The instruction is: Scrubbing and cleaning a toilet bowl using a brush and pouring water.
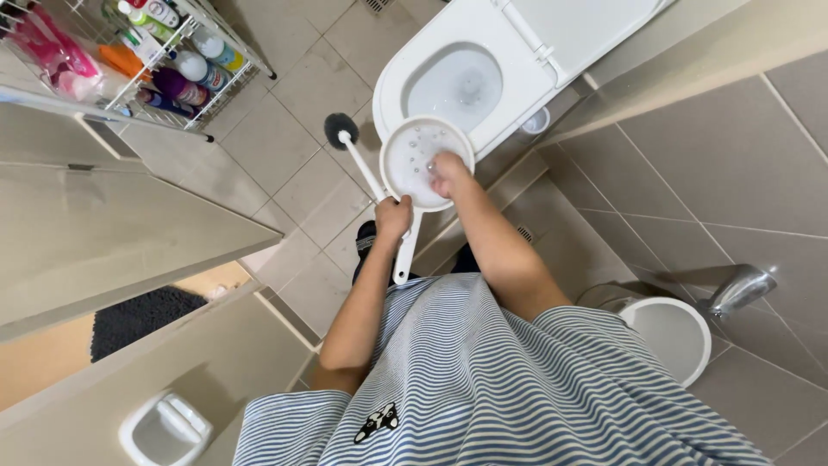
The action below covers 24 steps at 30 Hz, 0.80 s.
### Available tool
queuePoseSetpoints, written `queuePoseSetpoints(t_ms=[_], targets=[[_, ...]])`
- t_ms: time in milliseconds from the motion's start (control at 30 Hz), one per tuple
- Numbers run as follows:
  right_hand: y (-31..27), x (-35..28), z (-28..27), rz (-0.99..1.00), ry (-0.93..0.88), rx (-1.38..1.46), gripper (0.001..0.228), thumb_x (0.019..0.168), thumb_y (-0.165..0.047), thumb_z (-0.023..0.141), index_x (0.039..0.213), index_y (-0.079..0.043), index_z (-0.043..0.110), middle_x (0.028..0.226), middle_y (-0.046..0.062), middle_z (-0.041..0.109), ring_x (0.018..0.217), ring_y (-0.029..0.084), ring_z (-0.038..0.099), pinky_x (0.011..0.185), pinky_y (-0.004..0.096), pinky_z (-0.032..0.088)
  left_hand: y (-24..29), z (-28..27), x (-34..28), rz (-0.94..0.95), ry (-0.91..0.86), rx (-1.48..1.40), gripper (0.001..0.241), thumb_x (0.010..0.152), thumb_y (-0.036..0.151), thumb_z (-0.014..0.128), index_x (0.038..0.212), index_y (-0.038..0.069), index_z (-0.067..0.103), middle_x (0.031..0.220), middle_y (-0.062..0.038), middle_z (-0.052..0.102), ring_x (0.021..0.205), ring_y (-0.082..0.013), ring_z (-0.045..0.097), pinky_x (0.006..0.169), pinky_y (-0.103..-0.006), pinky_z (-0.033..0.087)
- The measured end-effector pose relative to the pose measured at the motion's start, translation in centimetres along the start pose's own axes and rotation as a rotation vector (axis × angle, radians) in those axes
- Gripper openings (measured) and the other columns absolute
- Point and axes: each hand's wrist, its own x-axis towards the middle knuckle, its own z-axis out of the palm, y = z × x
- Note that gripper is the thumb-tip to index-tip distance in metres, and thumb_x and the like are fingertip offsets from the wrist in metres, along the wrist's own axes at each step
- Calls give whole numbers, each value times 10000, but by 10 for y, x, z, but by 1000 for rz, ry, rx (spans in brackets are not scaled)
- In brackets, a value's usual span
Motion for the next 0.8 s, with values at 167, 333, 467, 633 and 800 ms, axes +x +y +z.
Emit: queuePoseSetpoints(t_ms=[167, 333, 467, 633, 800], targets=[[-84, -71, -17, -163, 89, 437, 348, 927, -45, 381, 1169, 43, 616, 1058, 206, 674, 923, 339, 695, 817, 496, 587, 16, 33, 0, -12, -45, -47, 451, 870, 345, 642, 988, -79, 740, 963, -298, 733, 914, -412, 736, 868, -470, 560], [-249, -171, -70, -976, -258, 592, 423, 1094, -128, 493, 1488, 18, 449, 1360, 201, 648, 1242, 308, 631, 1127, 462, 478, 38, 49, -3, -39, -59, -20, 455, 858, 357, 654, 983, -71, 747, 971, -288, 738, 916, -409, 729, 885, -465, 548], [-290, -198, -122, -1031, 103, 423, 534, 1036, -213, 537, 1524, -41, 404, 1431, 127, 596, 1313, 299, 592, 1153, 507, 393, 52, 59, -10, 12, -75, -14, 455, 872, 353, 644, 990, -72, 756, 973, -300, 743, 921, -412, 735, 905, -454, 549], [-208, -160, -124, -741, 75, 428, 424, 1036, -142, 319, 1317, 110, 512, 1047, 208, 657, 771, 278, 678, 648, 391, 608, 69, 67, -12, -17, -81, -54, 440, 863, 339, 637, 997, -63, 753, 980, -286, 743, 919, -408, 742, 899, -460, 554], [-101, -88, -87, 8, 3, 325, 280, 1001, -200, 440, 1111, 15, 581, 1055, 185, 646, 989, 373, 669, 854, 538, 564, 73, 89, 0, 47, -70, -11, 452, 871, 358, 654, 1008, -62, 751, 992, -310, 736, 958, -421, 726, 929, -468, 542]])
